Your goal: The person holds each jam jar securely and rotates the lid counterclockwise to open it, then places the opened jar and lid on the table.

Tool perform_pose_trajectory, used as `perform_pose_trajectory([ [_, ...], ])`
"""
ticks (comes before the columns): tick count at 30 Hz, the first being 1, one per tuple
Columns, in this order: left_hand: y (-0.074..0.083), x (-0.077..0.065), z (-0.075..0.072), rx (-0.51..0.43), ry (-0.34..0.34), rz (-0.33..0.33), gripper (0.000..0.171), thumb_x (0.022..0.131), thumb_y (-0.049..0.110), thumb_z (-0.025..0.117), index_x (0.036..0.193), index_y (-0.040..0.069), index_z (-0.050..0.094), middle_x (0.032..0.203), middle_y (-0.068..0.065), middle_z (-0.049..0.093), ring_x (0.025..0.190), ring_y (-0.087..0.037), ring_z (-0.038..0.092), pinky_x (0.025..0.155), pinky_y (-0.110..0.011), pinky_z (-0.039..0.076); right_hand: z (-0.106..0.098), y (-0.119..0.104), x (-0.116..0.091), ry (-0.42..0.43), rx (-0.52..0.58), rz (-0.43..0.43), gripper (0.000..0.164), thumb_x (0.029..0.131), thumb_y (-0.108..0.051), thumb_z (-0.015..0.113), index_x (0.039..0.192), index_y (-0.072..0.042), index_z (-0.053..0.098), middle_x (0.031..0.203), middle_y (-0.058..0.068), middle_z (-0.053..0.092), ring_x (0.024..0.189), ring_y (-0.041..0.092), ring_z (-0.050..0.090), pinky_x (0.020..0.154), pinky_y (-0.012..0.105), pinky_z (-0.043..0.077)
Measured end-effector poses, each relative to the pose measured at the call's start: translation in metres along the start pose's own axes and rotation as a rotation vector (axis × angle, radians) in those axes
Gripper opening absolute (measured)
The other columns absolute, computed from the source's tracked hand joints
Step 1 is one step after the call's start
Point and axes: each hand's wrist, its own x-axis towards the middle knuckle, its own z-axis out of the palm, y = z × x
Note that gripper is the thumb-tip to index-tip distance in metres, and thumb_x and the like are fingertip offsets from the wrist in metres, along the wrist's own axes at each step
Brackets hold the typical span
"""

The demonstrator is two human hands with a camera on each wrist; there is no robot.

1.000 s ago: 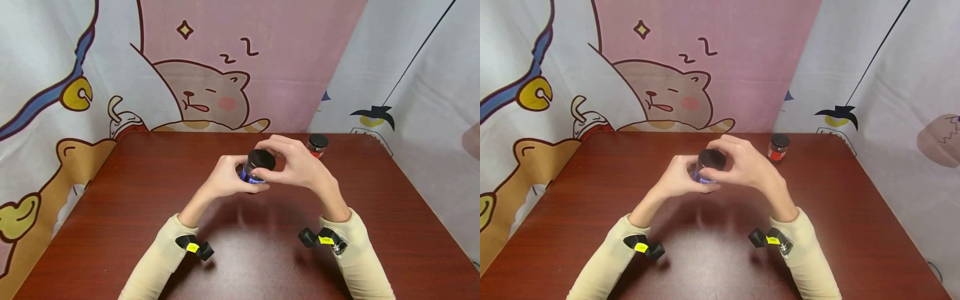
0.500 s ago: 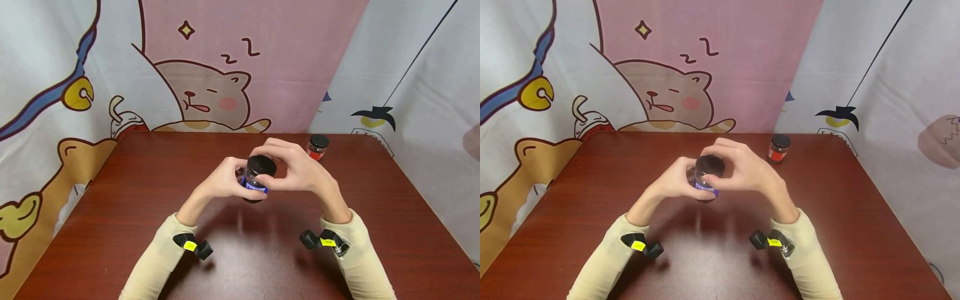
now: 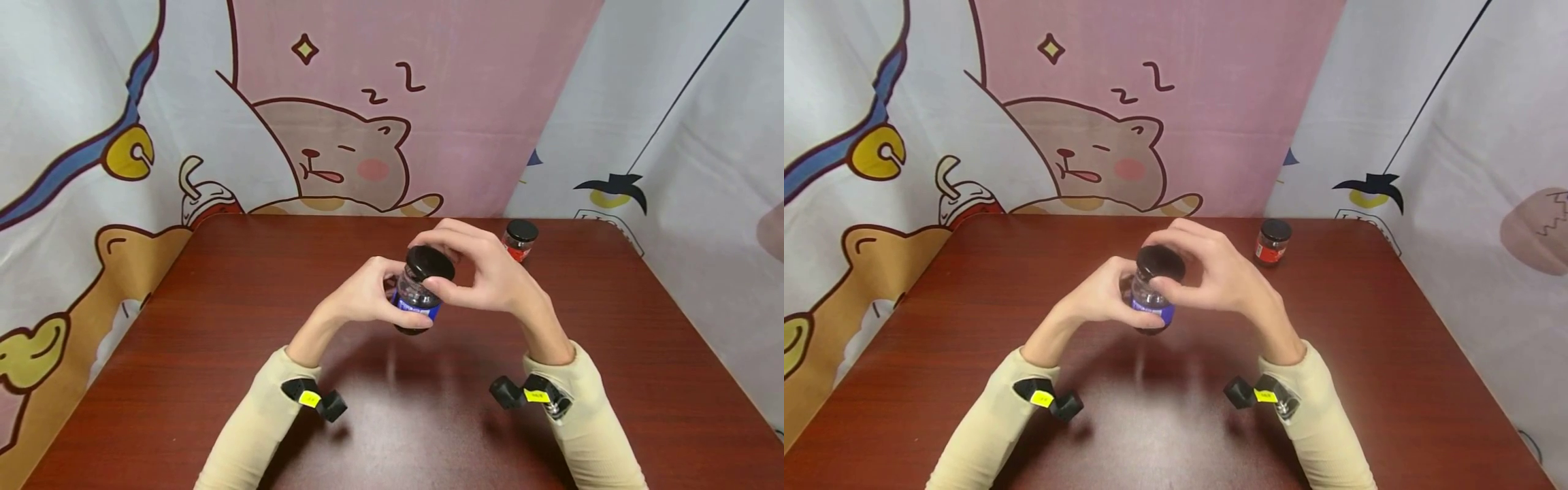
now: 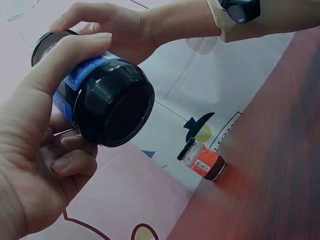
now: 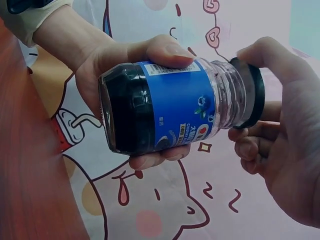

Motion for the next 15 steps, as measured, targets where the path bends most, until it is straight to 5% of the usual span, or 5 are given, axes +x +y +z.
perform_pose_trajectory([
  [9, -0.002, -0.001, -0.007, -0.007, 0.032, -0.023, 0.04, 0.072, 0.011, 0.091, 0.107, 0.007, 0.073, 0.09, -0.002, 0.073, 0.08, -0.02, 0.068, 0.071, -0.037, 0.057, -0.003, 0.006, -0.001, 0.127, -0.014, 0.01, 0.042, 0.085, -0.016, 0.071, 0.124, -0.003, 0.066, 0.094, 0.001, 0.061, 0.08, 0.014, 0.05, 0.071, 0.028, 0.041],
  [15, -0.001, -0.002, -0.01, 0.037, 0.095, -0.064, 0.04, 0.071, 0.017, 0.092, 0.106, 0.011, 0.074, 0.088, 0.0, 0.074, 0.078, -0.019, 0.069, 0.069, -0.036, 0.056, -0.004, 0.011, -0.002, 0.153, -0.01, 0.049, 0.043, 0.088, -0.021, 0.073, 0.127, -0.004, 0.065, 0.094, 0.0, 0.062, 0.082, 0.015, 0.054, 0.075, 0.028, 0.044],
])
